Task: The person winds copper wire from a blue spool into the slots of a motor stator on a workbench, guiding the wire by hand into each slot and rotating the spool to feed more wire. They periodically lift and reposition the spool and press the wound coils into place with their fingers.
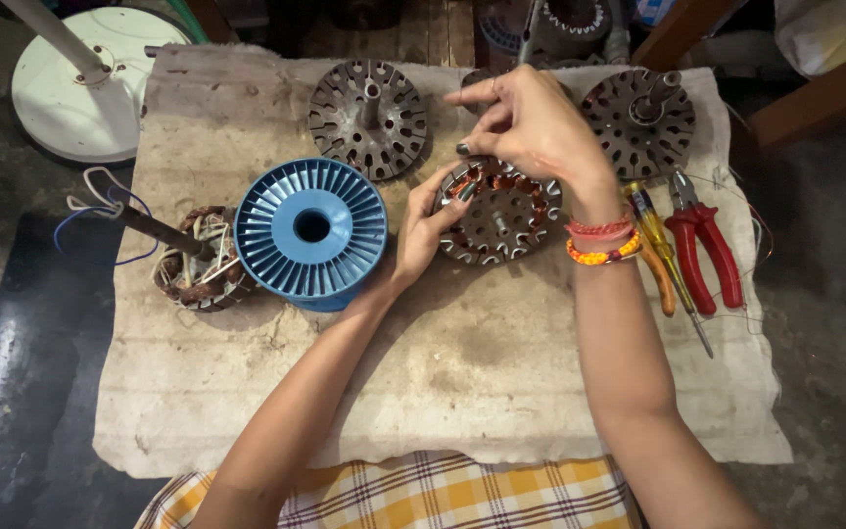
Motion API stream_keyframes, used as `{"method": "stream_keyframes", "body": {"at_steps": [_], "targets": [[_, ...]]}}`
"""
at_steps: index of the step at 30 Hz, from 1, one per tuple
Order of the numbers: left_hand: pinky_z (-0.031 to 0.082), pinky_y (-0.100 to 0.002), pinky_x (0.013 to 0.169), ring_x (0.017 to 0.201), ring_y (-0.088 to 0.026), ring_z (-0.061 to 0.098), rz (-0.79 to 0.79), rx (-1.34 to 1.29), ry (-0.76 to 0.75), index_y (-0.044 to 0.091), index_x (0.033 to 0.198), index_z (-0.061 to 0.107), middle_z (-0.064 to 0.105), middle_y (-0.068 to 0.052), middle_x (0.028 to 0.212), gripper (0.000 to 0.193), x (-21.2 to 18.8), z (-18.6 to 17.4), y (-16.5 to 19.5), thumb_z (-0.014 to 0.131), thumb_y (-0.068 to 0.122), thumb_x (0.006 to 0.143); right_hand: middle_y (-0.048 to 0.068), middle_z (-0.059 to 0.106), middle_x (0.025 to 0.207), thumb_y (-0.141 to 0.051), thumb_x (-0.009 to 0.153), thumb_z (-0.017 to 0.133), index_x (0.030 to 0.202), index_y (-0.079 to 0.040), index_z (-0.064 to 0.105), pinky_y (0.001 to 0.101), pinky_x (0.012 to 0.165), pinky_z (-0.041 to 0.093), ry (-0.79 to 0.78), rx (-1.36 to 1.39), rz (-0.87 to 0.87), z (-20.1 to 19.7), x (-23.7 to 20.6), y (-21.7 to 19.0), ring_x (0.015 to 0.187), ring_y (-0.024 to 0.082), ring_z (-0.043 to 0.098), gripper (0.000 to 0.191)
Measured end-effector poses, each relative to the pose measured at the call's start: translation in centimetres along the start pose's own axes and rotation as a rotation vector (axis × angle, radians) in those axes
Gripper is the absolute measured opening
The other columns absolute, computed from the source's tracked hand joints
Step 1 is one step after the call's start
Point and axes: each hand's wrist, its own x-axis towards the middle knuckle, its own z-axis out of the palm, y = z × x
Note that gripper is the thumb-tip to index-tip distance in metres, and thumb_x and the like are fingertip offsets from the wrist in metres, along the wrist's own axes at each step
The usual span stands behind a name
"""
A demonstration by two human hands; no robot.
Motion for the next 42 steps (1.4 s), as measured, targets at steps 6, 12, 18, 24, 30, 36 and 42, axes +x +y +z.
{"method": "stream_keyframes", "body": {"at_steps": [6,12,18,24,30,36,42], "targets": [[0.046,-0.028,0.103,0.116,-0.015,0.06,0.001,0.016,-0.005,-0.003,0.144,0.052,0.067,-0.008,0.124,0.052,-0.1,0.0,0.2,0.063,0.015,0.097,0.013,0.08,0.086,0.008,0.079,0.07,0.134,-0.009,0.07,0.0261,0.071,0.056,-0.088,0.068,-0.034,-0.4,-0.3,-0.6,0.078,0.009,0.072,0.057],[0.047,-0.032,0.106,0.119,-0.019,0.061,0.03,0.097,-0.019,0.002,0.146,0.055,0.068,-0.009,0.129,0.055,-0.1,0.3,1.1,0.063,0.021,0.095,0.015,0.078,0.097,0.012,0.094,0.064,0.132,0.0,0.065,0.0318,0.074,0.064,-0.012,0.417,-0.103,-1.7,-0.4,-0.5,0.079,0.018,0.078,0.041],[0.047,-0.032,0.107,0.119,-0.019,0.061,0.05,0.072,-0.037,0.002,0.147,0.055,0.068,-0.011,0.131,0.055,-0.1,0.4,1.6,0.063,0.02,0.096,0.018,0.076,0.09,0.009,0.098,0.062,0.137,0.006,0.062,0.0321,0.068,0.064,0.186,0.53,-0.047,-4.0,-1.1,1.6,0.073,0.02,0.077,0.038],[0.046,-0.031,0.108,0.121,-0.018,0.061,0.038,0.032,-0.044,0.001,0.147,0.054,0.068,-0.011,0.133,0.053,-0.1,0.3,1.5,0.063,0.018,0.097,0.02,0.075,0.093,0.007,0.099,0.067,0.142,0.009,0.059,0.0356,0.072,0.067,0.123,0.7,-0.092,-4.3,-0.7,4.3,0.076,0.021,0.076,0.044],[0.046,-0.033,0.108,0.122,-0.02,0.061,0.041,0.074,-0.033,0.002,0.147,0.054,0.068,-0.012,0.134,0.055,0.1,0.4,1.5,0.064,0.02,0.095,0.019,0.076,0.102,-0.001,0.102,0.068,0.148,0.006,0.053,0.0318,0.081,0.069,0.061,0.63,-0.047,-4.4,-0.8,4.6,0.09,0.021,0.079,0.048],[0.044,-0.034,0.112,0.127,-0.021,0.059,0.049,0.074,-0.047,0.002,0.147,0.055,0.066,-0.013,0.138,0.055,-0.2,0.4,2.1,0.063,0.022,0.097,0.014,0.078,0.105,0.005,0.085,0.075,0.148,0.0,0.054,0.027,0.082,0.061,-0.142,0.31,-0.071,-4.3,-1.2,4.0,0.094,0.015,0.074,0.066],[0.045,-0.034,0.111,0.126,-0.021,0.059,0.033,0.071,-0.047,0.003,0.147,0.054,0.066,-0.012,0.136,0.054,-0.1,0.5,2.1,0.063,0.022,0.097,0.013,0.079,0.091,0.008,0.081,0.077,0.134,-0.005,0.068,0.0276,0.074,0.062,-0.021,0.122,0.005,-3.2,-0.8,2.4,0.079,0.013,0.074,0.054]]}}
